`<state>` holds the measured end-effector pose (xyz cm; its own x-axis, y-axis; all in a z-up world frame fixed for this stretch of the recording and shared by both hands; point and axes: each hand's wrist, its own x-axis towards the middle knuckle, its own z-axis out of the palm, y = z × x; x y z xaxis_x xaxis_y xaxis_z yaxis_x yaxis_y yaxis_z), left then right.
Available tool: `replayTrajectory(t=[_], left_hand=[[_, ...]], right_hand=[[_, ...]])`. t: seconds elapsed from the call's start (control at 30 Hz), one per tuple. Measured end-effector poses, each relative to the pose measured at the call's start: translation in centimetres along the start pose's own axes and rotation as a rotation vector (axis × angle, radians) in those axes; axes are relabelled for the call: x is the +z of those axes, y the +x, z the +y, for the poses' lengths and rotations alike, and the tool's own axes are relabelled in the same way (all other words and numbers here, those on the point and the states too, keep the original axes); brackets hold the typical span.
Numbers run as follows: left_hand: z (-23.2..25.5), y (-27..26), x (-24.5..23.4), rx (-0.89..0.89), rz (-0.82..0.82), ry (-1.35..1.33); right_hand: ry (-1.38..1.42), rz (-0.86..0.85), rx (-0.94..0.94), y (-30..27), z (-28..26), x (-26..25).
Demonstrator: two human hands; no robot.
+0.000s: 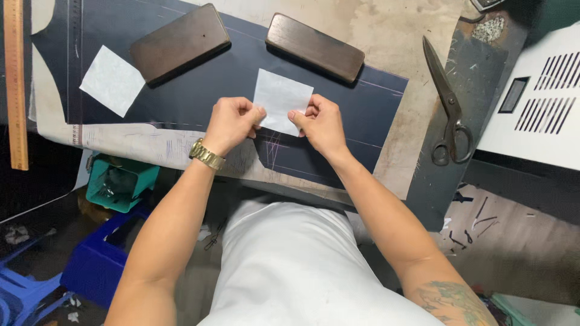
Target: The person positions white fabric patches onto a dark garment piece, presses them with an iron, and uses wooden blocks as weights.
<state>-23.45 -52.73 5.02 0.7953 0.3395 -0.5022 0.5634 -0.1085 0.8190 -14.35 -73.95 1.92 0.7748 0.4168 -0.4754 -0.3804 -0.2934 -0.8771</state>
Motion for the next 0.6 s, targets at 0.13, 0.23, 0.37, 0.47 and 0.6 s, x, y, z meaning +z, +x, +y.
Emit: replayTrajectory(t=[0.13,0.23,0.37,0.47,0.6], left_hand=[[-2.9,0.1,0.6,-0.044,-0.031,0.39],[-3.8,-0.5,0.5,0.025,-0.104,0.418],[-5.2,-1.9,0.3,0.158,-0.072,0.594],[-6.7,-2.5,0.1,0.316,0.09,0.662],[-7.7,-3.8,-0.7,0.874,0.423,0.794]], right_hand=[[-0.204,0.071,0.103,-1.7,-0.4,0.7],[-0.282,0.139,0.158,-2.8,-0.8,1.3],[-0.396,0.227,0.174,-3.8,1.1,1.7],[-0.469,0.259,0.166,-3.7,2.1,1.8],[-0.514,0.31,0.139,-3.8,3.9,1.7]])
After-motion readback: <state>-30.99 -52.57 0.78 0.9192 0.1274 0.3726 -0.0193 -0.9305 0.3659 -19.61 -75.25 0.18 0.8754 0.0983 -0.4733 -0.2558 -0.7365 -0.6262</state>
